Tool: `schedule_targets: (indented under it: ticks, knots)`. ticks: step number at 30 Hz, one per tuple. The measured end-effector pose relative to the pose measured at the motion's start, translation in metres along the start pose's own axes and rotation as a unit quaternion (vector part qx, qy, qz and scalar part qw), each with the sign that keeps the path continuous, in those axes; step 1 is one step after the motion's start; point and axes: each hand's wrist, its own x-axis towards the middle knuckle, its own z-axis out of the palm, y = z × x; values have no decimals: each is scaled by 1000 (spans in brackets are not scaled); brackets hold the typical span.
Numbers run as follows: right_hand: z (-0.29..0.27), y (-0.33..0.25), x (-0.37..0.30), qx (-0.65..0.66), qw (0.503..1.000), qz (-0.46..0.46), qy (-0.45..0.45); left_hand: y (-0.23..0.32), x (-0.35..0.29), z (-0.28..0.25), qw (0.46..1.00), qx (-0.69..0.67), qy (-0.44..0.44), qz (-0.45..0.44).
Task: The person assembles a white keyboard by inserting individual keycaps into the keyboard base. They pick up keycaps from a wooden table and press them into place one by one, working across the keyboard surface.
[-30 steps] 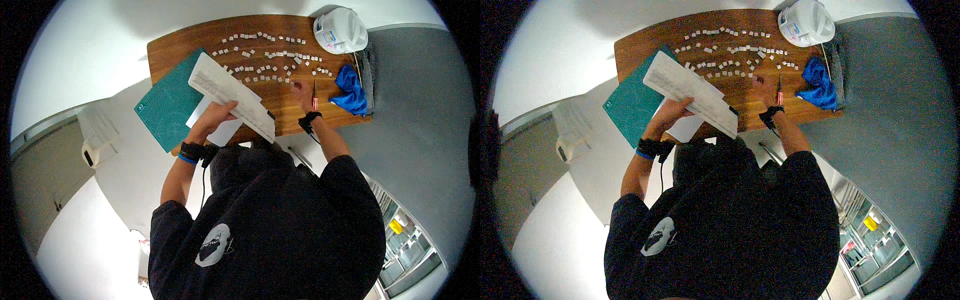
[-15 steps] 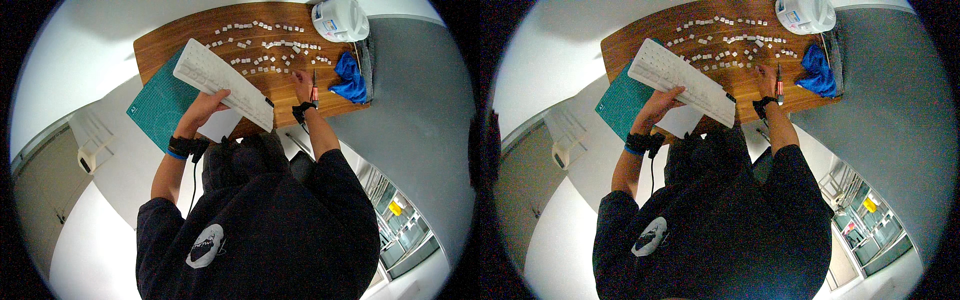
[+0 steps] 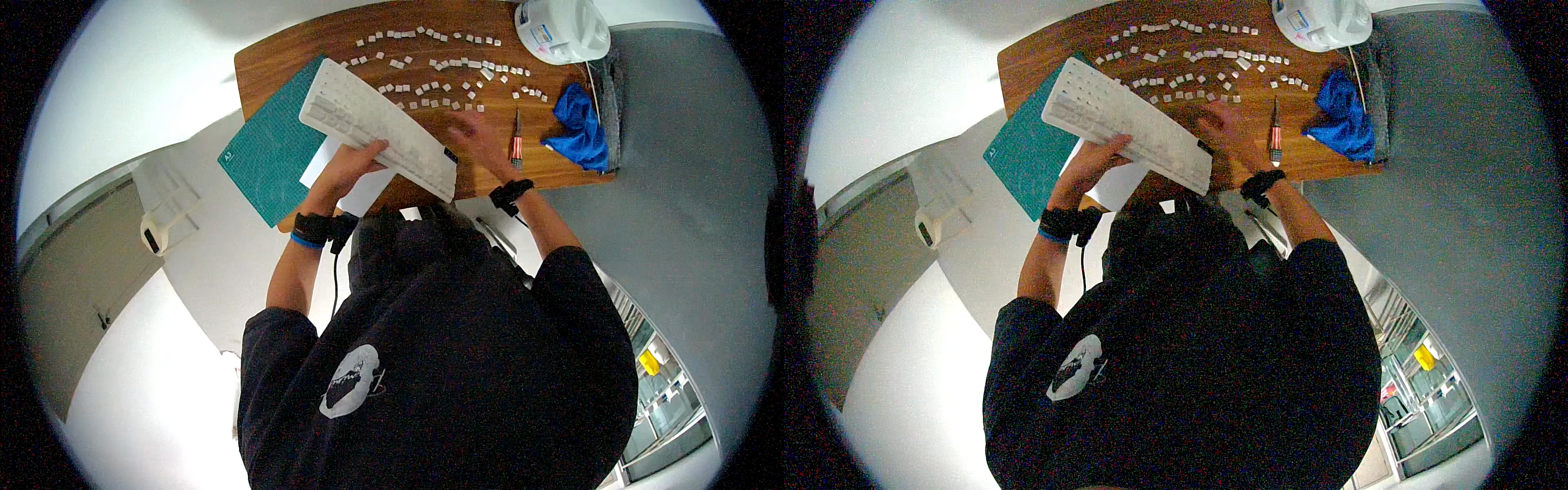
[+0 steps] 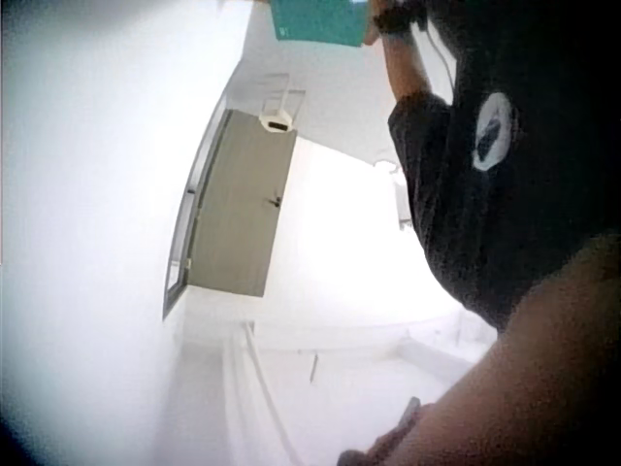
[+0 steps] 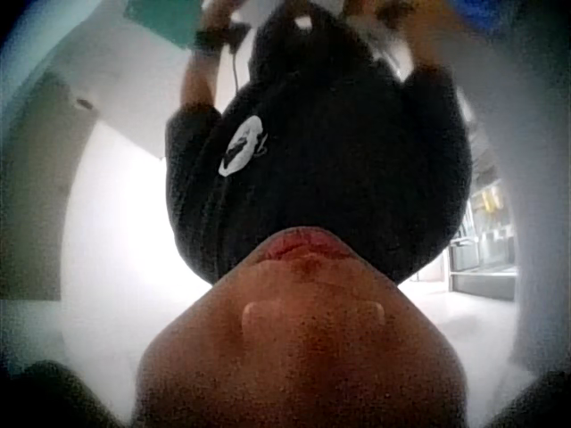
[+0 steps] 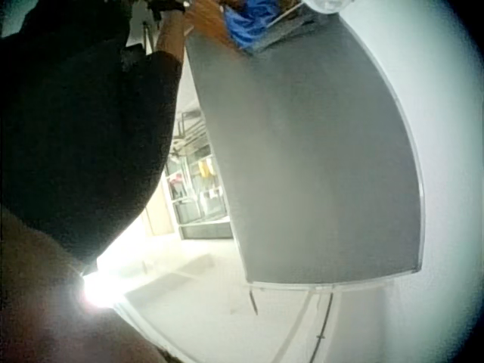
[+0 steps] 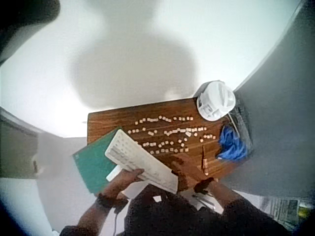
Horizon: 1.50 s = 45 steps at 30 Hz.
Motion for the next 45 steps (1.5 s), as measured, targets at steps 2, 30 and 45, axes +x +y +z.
schedule_targets:
  ticks: [2,30,45]
  knots:
    - [-2,-36,-1,79,992,-23,-100,-4,-3,12,1000,-20,11,-3]
    - [-27,-30,5,120,973,-50,-189,-28,-15,79,994,-53,90,14]
    - [-43,129,-5,-33,996,60,51,-37,-8,71,992,-53,108,39]
